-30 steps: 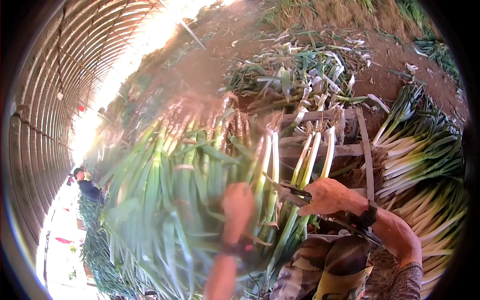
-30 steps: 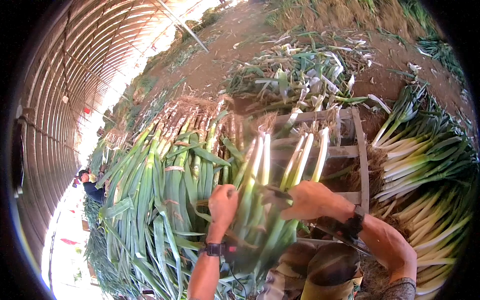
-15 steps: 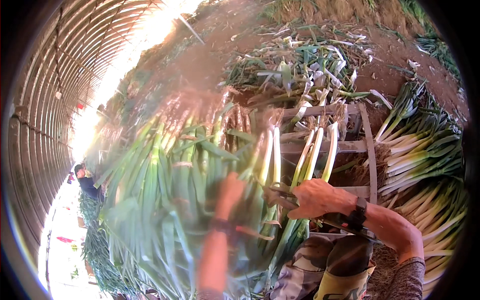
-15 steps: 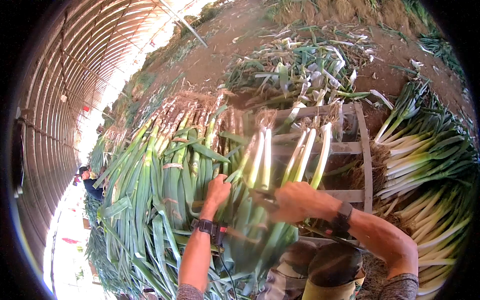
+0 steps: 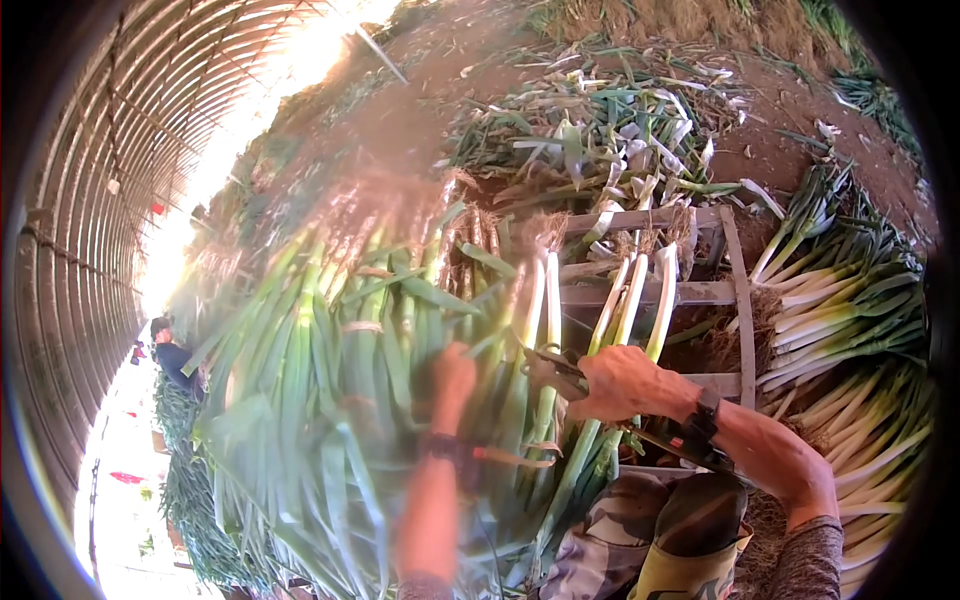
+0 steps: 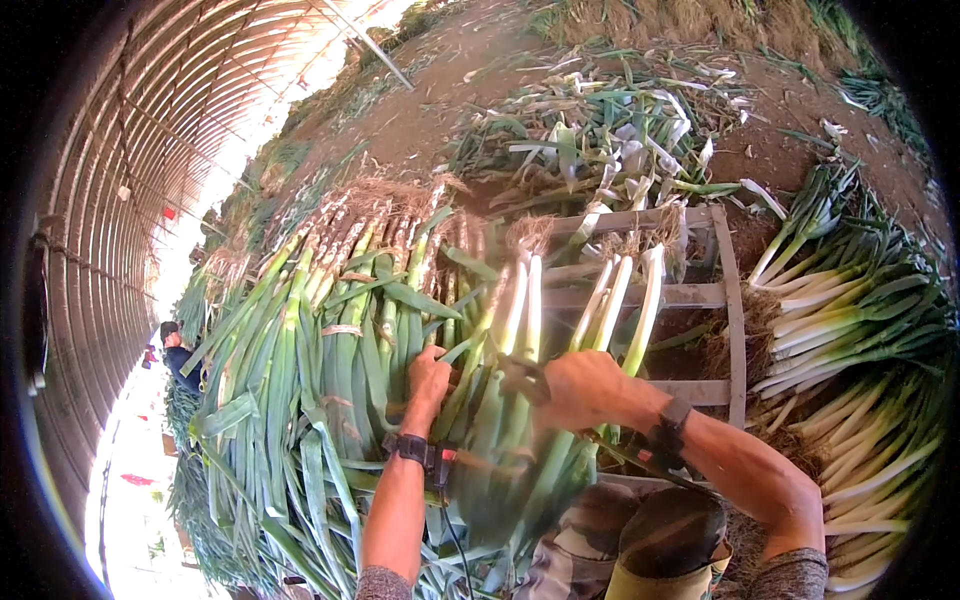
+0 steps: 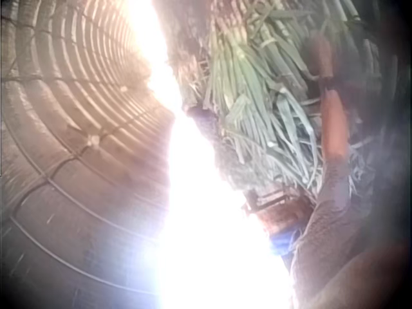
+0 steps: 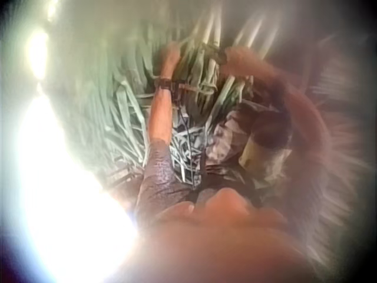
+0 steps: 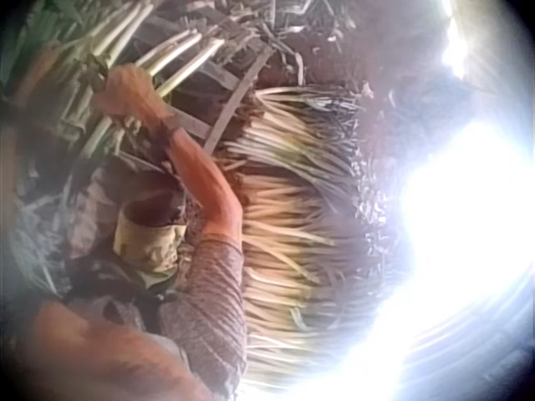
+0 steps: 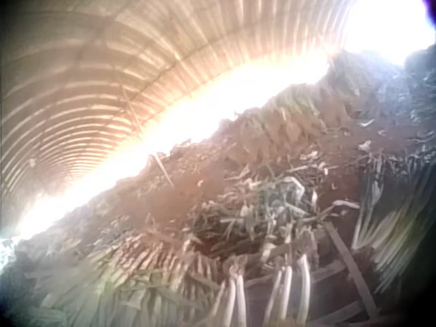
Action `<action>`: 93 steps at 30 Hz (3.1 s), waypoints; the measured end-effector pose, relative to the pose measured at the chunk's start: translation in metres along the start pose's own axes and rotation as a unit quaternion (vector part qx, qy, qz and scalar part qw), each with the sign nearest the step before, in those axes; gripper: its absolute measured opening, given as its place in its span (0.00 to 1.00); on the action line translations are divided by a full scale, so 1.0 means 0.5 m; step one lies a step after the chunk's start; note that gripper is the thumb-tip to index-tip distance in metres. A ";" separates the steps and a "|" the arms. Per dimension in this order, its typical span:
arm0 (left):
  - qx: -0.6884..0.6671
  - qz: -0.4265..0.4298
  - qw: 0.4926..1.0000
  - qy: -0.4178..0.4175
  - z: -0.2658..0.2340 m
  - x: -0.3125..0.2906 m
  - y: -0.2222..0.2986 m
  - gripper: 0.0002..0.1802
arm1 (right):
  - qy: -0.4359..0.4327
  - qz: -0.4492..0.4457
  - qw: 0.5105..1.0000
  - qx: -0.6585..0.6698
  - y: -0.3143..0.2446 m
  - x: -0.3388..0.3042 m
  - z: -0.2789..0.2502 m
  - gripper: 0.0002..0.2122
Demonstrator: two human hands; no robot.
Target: The person picks up leeks from a pile, trims the roots and tops using shears, and places them onto a separate stack.
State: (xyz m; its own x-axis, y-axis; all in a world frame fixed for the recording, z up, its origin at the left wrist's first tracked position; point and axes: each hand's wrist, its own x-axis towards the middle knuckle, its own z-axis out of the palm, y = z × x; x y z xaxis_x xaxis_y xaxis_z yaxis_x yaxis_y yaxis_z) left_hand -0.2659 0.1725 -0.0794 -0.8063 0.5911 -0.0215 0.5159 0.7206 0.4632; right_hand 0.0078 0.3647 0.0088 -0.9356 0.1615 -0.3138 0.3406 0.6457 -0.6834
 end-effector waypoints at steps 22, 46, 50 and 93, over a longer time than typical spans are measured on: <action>0.209 0.223 0.952 -0.018 0.029 -0.039 0.127 0.12 | 0.114 0.087 0.990 0.010 0.069 0.134 -0.035 0.21; 0.216 0.018 0.946 -0.242 -0.039 -0.036 0.231 0.24 | 0.076 0.040 0.995 -0.046 0.084 -0.122 -0.008 0.25; 0.164 0.045 0.965 -0.202 -0.004 -0.044 0.235 0.26 | 0.128 0.056 0.989 -0.056 0.118 -0.138 -0.004 0.25; 0.214 0.057 0.952 -0.212 0.180 -0.107 0.342 0.19 | 0.280 0.219 0.866 0.351 0.250 -0.028 0.113 0.19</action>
State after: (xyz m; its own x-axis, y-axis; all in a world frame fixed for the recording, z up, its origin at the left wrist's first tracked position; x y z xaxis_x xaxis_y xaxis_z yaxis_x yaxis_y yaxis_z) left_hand -0.1085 0.2966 -0.0788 -0.5953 0.7023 -0.3904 0.7373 0.6706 0.0821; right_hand 0.0685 0.4009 -0.1093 -0.5335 0.7406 -0.4085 0.4624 -0.1490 -0.8741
